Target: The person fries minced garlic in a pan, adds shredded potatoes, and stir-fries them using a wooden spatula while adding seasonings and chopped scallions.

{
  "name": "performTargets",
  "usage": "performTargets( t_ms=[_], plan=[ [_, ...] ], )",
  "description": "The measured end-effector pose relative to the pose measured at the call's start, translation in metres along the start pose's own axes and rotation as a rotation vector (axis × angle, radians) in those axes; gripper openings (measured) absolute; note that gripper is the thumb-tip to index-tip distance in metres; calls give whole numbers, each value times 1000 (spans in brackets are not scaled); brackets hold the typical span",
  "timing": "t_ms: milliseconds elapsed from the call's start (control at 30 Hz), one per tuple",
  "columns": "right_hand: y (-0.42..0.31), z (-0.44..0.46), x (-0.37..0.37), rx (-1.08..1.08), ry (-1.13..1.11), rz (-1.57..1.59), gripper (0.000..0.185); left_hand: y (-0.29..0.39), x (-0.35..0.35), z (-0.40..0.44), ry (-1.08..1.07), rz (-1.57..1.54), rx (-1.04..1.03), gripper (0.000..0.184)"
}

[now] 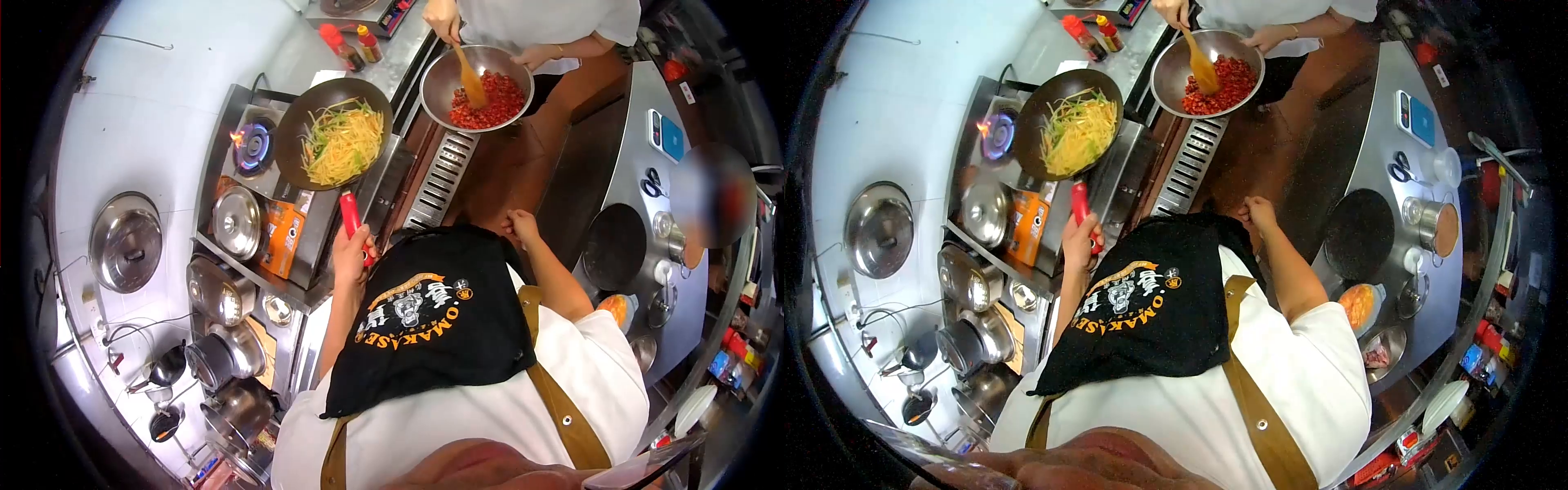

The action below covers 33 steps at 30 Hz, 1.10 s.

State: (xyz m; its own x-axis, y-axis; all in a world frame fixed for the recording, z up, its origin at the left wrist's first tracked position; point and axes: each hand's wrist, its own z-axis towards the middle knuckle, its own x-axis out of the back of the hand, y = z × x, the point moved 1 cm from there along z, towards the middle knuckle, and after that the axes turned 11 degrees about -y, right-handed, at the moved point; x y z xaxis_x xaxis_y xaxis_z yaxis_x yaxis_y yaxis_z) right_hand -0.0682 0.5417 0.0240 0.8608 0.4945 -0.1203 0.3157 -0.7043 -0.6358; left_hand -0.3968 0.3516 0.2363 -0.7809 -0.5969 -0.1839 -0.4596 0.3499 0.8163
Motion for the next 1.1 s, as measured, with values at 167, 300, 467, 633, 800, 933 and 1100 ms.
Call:
performTargets(
  t_ms=[167,300,467,633,800,933,1100],
  plan=[
    [-15,3,-4,19,-9,-73,22,-9,2,5,-43,35,-26,11],
    [-28,5,-1,63,-16,-73,21,-10,-4,3,-46,24,-13,11],
    [-43,11,6,69,-37,-66,22,-14,-5,3,-62,50,-24,11],
    [-47,19,10,100,-50,-95,22,-11,-12,1,-54,23,-15,12],
    [-47,17,6,67,-72,-116,19,-20,-10,4,-37,44,-30,12],
    [-12,51,20,194,-164,-76,19,-26,-9,11,-19,113,-61,12],
    [-15,55,21,310,-311,-346,24,-24,-12,8,-34,-7,-72,14]
  ],
)
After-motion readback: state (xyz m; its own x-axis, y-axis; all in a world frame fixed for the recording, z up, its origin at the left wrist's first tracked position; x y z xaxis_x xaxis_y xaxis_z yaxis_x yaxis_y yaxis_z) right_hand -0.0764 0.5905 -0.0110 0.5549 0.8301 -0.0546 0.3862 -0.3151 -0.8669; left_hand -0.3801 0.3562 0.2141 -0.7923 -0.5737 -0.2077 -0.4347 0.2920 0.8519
